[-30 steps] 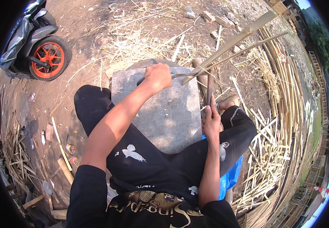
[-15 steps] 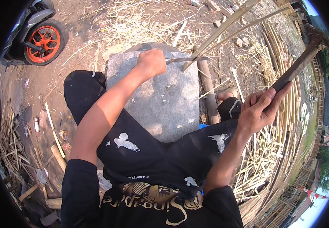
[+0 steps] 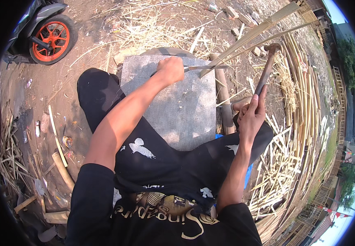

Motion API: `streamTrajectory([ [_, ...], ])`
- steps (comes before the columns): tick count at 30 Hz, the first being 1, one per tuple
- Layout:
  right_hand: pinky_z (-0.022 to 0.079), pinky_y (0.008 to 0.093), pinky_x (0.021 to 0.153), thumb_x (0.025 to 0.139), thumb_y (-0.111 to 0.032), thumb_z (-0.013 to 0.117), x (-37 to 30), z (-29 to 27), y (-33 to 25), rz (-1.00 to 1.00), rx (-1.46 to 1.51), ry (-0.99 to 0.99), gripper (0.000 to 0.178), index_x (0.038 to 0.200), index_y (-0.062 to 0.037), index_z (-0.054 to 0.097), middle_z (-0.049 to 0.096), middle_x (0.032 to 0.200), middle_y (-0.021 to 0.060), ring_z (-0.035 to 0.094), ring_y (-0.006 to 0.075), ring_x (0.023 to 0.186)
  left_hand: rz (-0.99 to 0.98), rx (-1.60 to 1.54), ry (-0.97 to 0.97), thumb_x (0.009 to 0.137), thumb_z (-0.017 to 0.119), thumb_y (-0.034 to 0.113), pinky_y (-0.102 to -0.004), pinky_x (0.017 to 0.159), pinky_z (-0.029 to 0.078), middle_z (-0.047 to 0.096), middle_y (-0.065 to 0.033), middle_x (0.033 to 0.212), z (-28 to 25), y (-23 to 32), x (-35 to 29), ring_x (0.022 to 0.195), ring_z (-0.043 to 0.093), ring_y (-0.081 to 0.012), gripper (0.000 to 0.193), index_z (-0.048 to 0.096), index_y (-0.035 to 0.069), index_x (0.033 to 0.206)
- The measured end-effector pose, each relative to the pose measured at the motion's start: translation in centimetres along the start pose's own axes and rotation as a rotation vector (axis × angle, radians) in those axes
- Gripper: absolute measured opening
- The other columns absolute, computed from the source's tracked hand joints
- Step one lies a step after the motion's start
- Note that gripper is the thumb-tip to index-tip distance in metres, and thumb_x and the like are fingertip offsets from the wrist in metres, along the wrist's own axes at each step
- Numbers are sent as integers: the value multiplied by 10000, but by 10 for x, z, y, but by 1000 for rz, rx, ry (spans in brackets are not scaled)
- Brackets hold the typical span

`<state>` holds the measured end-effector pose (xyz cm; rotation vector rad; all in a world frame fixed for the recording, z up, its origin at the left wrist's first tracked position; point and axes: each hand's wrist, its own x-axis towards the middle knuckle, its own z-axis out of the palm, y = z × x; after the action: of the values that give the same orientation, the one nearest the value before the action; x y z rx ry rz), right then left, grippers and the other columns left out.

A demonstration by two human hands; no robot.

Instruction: The person sets down a phone, picks up a bamboo stalk, and splits it by placing a cleaver against the wood and striking the blade with a hammer.

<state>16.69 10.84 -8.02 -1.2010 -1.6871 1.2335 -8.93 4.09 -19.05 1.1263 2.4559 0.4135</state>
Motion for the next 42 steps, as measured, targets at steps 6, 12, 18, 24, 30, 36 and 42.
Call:
streamTrajectory([
  [6, 236, 212, 388, 1067, -294, 454, 10, -18, -62, -551, 157, 350, 588, 1586, -227, 186, 345, 629, -32, 316, 44, 472, 4, -53, -9, 737, 661, 116, -434, 875, 560, 715, -231, 1015, 1, -1, -8, 990, 703, -349, 261, 736, -13, 951],
  [12, 330, 235, 422, 1043, -226, 494, -31, 35, 120, 266, -135, -241, 534, 1541, -141, 323, 404, 582, -55, 389, 64, 458, -61, -26, -131, 745, 656, 115, -439, 861, 563, 724, -209, 1015, 20, -10, 0, 1000, 707, -334, 262, 741, 5, 967],
  [18, 277, 198, 379, 1047, -157, 488, -13, -15, 124, 50, 41, -36, 491, 1524, -123, 378, 417, 617, -87, 326, 3, 449, -20, 115, -74, 777, 676, 143, -424, 860, 568, 733, -136, 1064, 51, 4, 8, 1031, 706, -285, 269, 755, 72, 1025],
  [24, 274, 204, 379, 1052, -209, 490, -49, -17, 90, 179, 221, 22, 529, 1553, -214, 319, 340, 579, -83, 315, 15, 440, -19, 61, -84, 763, 668, 144, -433, 882, 557, 718, -180, 1078, 46, 0, -2, 1039, 696, -322, 298, 742, 40, 1032],
  [30, 262, 208, 384, 1042, -223, 511, -55, -15, 109, 297, 292, -40, 582, 1569, -253, 267, 288, 578, -82, 303, 31, 446, -41, 2, -81, 745, 664, 161, -447, 890, 546, 712, -217, 1053, 54, 2, -3, 1016, 696, -355, 330, 728, 2, 1027],
  [36, 258, 214, 393, 1029, -202, 528, -40, -9, 119, 375, 432, -41, 611, 1574, -246, 254, 287, 604, -81, 290, 39, 451, -34, 44, -77, 752, 676, 194, -449, 883, 543, 715, -226, 1027, 66, -3, -2, 1013, 693, -355, 337, 728, -17, 1009],
  [42, 277, 171, 390, 1018, -124, 499, 40, -62, 112, 540, 787, -61, 619, 1561, -304, 262, 339, 647, -53, 323, 39, 484, 4, -138, -150, 704, 714, 211, -349, 723, 547, 724, -208, 946, 54, 92, 98, 854, 716, -277, 331, 727, -13, 947],
])
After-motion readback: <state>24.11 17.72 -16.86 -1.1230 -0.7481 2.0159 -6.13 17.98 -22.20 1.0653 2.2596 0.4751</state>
